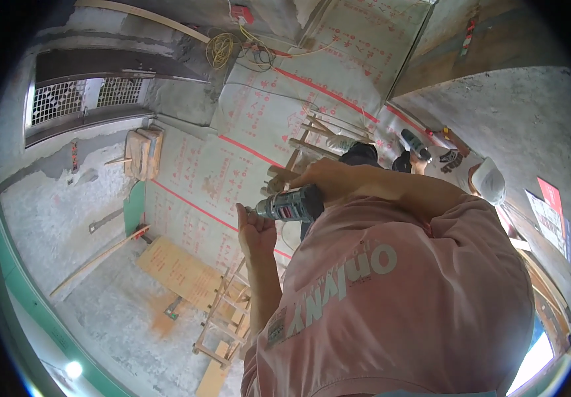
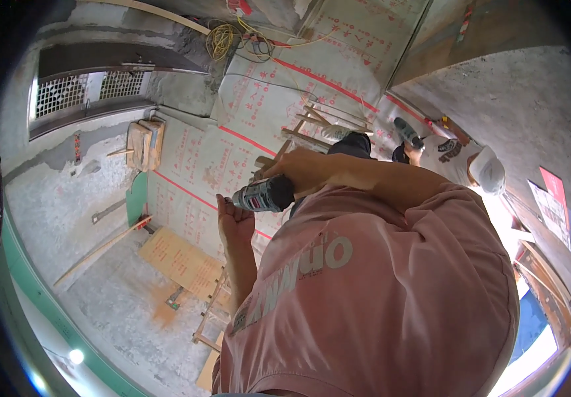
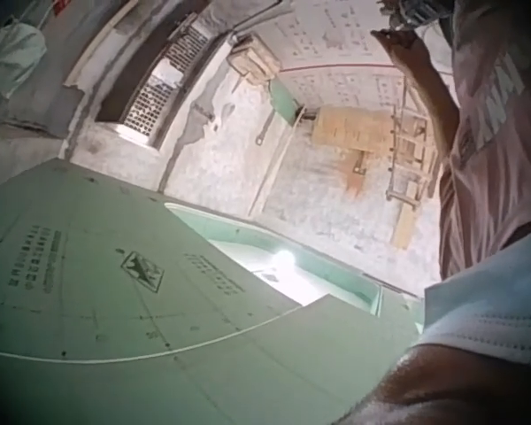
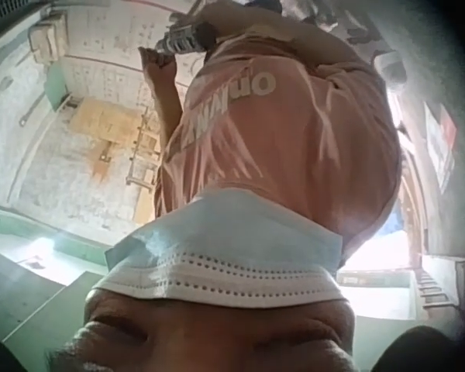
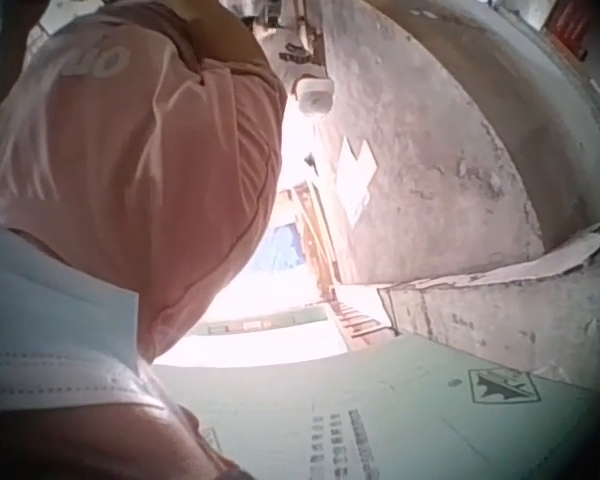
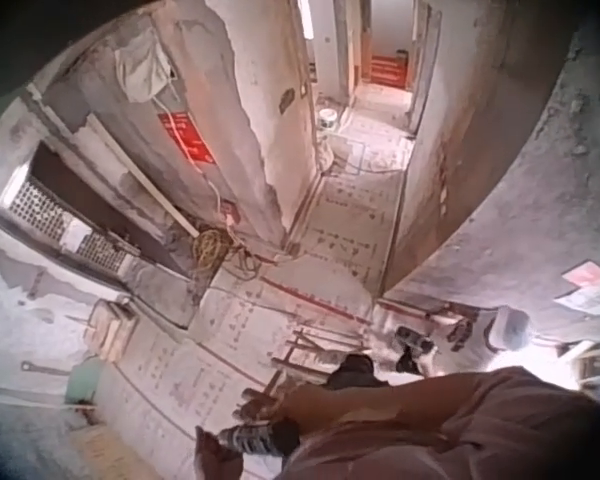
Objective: Using a power drill to secure green moisture-resistant panels to a ceiling grid.
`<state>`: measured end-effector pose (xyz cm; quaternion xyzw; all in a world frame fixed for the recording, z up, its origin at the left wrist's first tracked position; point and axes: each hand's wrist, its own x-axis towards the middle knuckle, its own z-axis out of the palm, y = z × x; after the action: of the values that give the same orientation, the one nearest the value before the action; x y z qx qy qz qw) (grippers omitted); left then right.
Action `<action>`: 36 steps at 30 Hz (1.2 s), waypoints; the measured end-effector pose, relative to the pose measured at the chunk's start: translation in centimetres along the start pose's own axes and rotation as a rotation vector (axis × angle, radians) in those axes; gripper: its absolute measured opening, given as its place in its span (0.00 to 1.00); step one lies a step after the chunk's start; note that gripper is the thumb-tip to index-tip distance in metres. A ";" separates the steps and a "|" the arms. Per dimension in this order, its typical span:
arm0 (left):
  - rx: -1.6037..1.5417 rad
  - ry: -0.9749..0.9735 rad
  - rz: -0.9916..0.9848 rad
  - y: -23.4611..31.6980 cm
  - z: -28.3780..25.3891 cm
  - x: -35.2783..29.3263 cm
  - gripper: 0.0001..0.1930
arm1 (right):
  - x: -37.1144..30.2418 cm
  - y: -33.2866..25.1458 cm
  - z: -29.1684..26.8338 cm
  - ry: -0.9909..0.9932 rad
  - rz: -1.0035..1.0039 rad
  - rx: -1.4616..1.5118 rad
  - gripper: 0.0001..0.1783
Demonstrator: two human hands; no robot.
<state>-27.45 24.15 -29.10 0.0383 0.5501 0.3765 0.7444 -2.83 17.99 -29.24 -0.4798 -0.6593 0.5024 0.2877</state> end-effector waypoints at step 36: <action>0.210 -0.154 0.296 -1.7 5.8 -2.4 0.13 | -2.3 2.4 -0.8 0.146 -0.053 0.183 0.26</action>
<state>-21.91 23.61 -25.70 0.2251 0.5162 0.4184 0.7126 -0.49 16.30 -30.98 -0.4691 -0.6004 0.5164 0.3908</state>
